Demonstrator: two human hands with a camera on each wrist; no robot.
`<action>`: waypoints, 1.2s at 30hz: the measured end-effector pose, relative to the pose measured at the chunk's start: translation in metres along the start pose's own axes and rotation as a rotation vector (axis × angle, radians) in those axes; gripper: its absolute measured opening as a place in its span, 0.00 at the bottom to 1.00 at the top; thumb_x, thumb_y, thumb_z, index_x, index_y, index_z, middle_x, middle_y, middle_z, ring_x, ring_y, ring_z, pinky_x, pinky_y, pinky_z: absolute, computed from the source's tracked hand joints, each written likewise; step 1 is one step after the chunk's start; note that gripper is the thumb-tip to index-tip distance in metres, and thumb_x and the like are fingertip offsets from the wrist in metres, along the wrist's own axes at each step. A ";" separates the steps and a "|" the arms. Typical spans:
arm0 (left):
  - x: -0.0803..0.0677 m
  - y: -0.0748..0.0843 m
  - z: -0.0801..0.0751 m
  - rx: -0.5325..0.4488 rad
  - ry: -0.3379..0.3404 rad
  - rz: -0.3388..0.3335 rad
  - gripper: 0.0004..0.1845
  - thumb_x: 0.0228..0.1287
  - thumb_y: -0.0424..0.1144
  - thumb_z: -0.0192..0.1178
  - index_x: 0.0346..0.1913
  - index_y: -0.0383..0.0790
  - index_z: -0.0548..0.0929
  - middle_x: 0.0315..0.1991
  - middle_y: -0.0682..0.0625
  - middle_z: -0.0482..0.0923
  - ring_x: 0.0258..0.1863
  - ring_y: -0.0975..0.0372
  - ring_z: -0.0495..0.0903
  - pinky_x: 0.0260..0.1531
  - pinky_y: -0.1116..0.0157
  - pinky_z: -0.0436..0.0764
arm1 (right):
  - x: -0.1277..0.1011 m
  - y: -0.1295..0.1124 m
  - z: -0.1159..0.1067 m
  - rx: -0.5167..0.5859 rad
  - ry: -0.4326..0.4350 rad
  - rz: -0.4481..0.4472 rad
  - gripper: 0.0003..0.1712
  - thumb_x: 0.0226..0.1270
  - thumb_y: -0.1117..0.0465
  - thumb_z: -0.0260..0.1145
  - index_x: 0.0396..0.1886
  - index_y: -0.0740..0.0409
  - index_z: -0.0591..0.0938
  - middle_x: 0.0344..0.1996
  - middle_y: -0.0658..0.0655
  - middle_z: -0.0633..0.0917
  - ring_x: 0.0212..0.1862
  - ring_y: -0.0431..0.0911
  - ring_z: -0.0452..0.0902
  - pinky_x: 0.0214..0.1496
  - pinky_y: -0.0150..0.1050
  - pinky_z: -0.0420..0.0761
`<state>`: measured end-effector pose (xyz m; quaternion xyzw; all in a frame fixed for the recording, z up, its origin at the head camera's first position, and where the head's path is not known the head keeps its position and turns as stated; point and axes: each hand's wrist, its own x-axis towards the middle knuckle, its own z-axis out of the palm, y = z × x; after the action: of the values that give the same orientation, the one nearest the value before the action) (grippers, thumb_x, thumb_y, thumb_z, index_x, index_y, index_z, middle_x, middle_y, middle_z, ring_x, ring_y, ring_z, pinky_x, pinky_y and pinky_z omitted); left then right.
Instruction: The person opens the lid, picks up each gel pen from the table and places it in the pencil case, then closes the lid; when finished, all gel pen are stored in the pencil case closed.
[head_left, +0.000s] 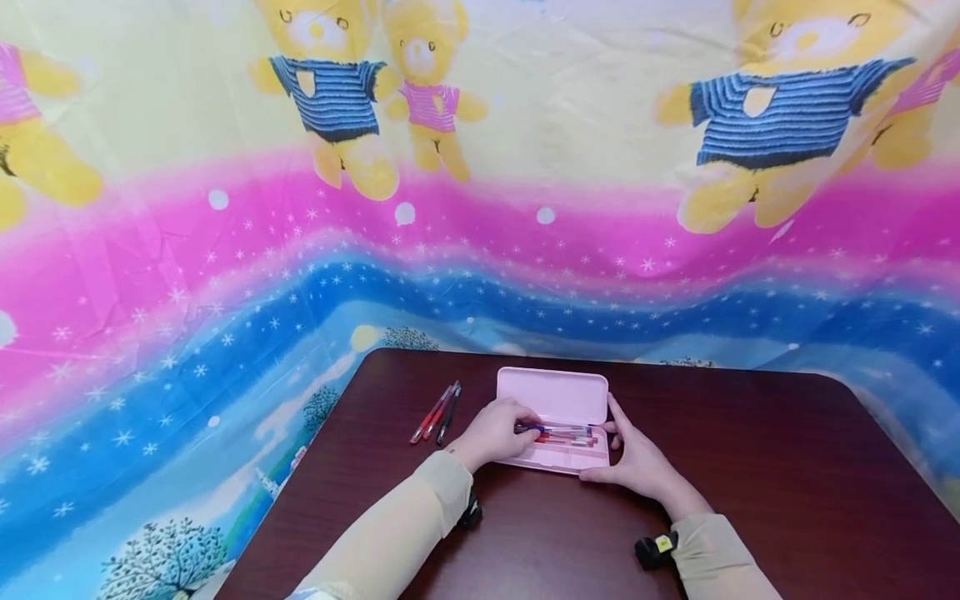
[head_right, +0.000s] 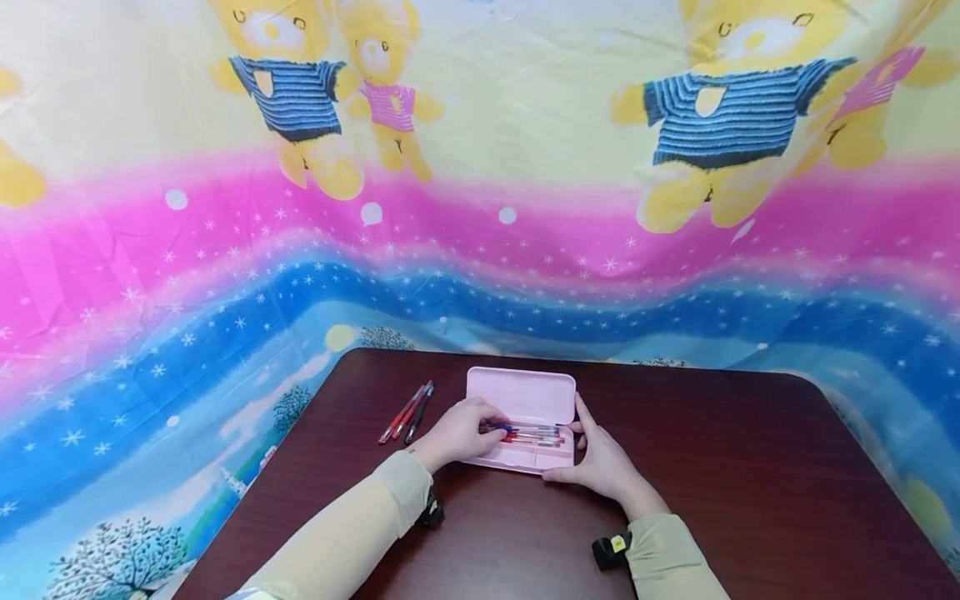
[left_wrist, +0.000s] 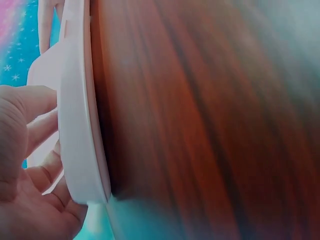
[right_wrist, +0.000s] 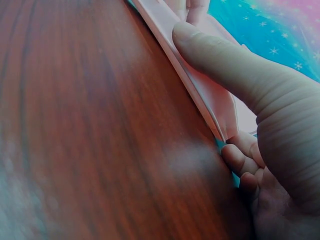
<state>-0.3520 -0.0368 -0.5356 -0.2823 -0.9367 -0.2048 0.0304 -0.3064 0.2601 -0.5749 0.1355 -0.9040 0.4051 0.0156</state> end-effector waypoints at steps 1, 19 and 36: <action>-0.001 -0.001 -0.002 -0.005 0.009 -0.006 0.13 0.75 0.50 0.70 0.55 0.54 0.94 0.50 0.56 0.90 0.54 0.62 0.86 0.63 0.60 0.84 | 0.000 0.000 0.000 0.001 0.000 -0.003 0.88 0.46 0.38 0.92 0.93 0.52 0.42 0.62 0.59 0.85 0.50 0.45 0.73 0.43 0.33 0.75; -0.033 -0.061 -0.046 0.021 0.298 -0.326 0.17 0.73 0.46 0.70 0.60 0.47 0.91 0.48 0.48 0.88 0.48 0.55 0.88 0.55 0.50 0.87 | 0.003 0.000 -0.002 0.004 0.008 -0.012 0.89 0.46 0.37 0.92 0.93 0.52 0.41 0.62 0.60 0.85 0.51 0.47 0.72 0.42 0.33 0.74; -0.073 -0.100 -0.058 0.067 0.142 -0.596 0.22 0.78 0.46 0.65 0.70 0.44 0.85 0.59 0.36 0.83 0.54 0.42 0.82 0.58 0.42 0.84 | 0.003 -0.002 0.001 -0.001 0.004 -0.012 0.89 0.45 0.37 0.92 0.93 0.51 0.41 0.63 0.60 0.86 0.51 0.47 0.72 0.44 0.33 0.74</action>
<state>-0.3486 -0.1734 -0.5314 0.0210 -0.9801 -0.1927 0.0436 -0.3085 0.2578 -0.5738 0.1399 -0.9034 0.4048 0.0197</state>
